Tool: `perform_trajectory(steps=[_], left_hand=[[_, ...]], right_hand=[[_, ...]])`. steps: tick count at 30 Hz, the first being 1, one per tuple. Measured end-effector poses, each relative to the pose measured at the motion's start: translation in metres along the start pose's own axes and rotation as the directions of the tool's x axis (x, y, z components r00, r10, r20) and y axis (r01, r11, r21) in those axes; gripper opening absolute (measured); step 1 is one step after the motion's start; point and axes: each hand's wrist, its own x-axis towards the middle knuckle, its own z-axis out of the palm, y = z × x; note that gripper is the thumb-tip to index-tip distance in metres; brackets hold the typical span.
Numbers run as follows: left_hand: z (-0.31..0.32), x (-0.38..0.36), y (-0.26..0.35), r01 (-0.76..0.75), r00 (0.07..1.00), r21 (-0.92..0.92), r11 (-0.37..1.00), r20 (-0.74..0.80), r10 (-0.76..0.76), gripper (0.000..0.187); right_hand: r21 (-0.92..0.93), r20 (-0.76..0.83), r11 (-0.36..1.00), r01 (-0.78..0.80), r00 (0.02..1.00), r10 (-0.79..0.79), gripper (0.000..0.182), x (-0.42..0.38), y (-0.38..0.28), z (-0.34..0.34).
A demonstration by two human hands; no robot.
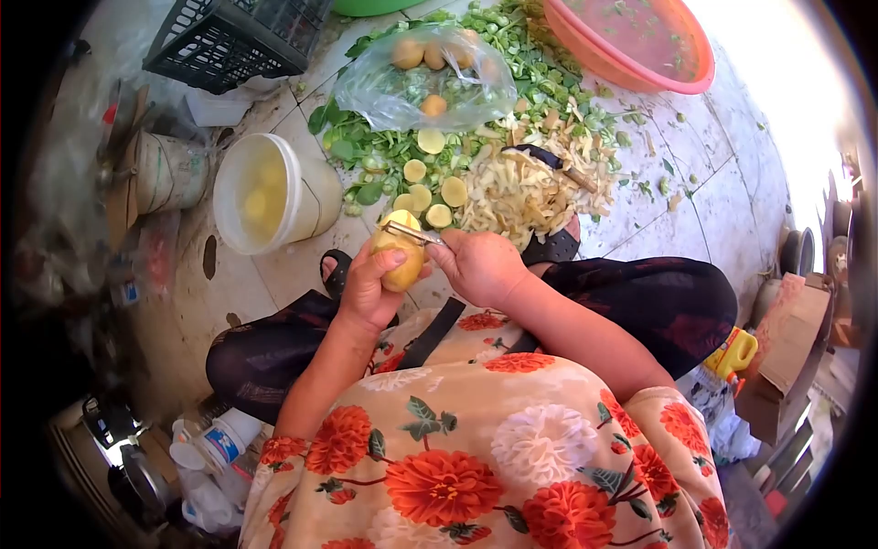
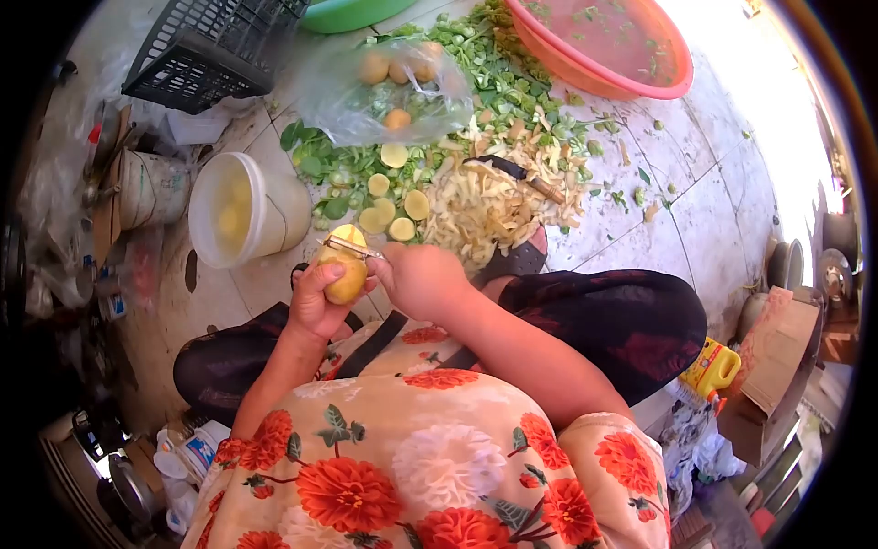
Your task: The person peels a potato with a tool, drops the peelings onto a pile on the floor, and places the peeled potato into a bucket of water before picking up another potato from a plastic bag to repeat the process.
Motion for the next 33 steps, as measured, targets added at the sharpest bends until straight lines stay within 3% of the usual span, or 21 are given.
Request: perform_trajectory(steps=[2,4,5,8,13,18,21,24,27,29,31,33], left_hand=[[0.005,0.000,0.001,0.003,1.000,0.015,1.000,0.027,-0.004,0.058],[0.012,-0.006,0.003,-0.061,0.982,0.139,0.988,0.184,0.035,0.063],[0.012,-0.005,0.004,-0.063,0.982,0.137,0.988,0.184,0.038,0.063],[0.012,-0.001,0.005,-0.030,0.994,0.075,0.997,0.104,0.022,0.061],[0.013,0.003,0.002,-0.093,0.993,0.233,0.968,-0.047,0.107,0.069],[0.014,-0.002,0.003,-0.084,0.996,0.297,0.951,0.009,0.085,0.071],[0.013,0.000,0.004,-0.101,0.995,0.214,0.971,0.005,0.103,0.071],[0.010,0.000,0.004,-0.104,0.993,0.136,0.985,-0.034,0.110,0.068],[0.007,0.003,0.004,-0.080,0.997,0.062,0.995,-0.006,0.081,0.066],[0.007,0.001,0.003,-0.058,0.998,0.037,0.998,0.041,0.056,0.067],[0.017,-0.002,0.006,-0.099,0.981,0.101,0.990,0.179,0.080,0.073],[0.026,-0.004,0.012,-0.091,0.976,0.097,0.991,0.207,0.070,0.079]], right_hand=[[-0.005,-0.117,0.991,-0.132,0.985,0.130,0.044,0.018,0.025,0.012],[0.022,-0.138,0.989,-0.144,0.980,0.146,0.044,0.022,0.034,0.012],[0.030,-0.140,0.989,-0.148,0.979,0.151,0.044,0.023,0.036,0.012],[0.063,-0.121,0.995,-0.078,0.989,0.085,0.045,0.010,0.017,-0.001],[-0.016,-0.032,0.995,0.096,0.995,-0.096,0.044,-0.006,-0.004,-0.001],[-0.079,-0.093,0.977,-0.200,0.977,0.192,0.041,0.020,0.029,-0.007],[-0.067,-0.140,0.994,-0.090,0.987,0.080,0.040,0.014,0.014,-0.011],[-0.016,-0.021,1.000,-0.004,1.000,0.004,0.043,-0.001,-0.005,-0.012],[-0.023,-0.039,0.996,0.082,0.996,-0.082,0.043,-0.008,-0.006,0.000],[-0.020,-0.013,1.000,0.012,1.000,-0.012,0.044,0.000,0.000,-0.007],[-0.038,-0.095,0.986,-0.161,0.983,0.157,0.044,0.016,0.021,-0.004],[-0.002,-0.061,0.980,-0.198,0.978,0.198,0.043,0.022,0.025,-0.007]])
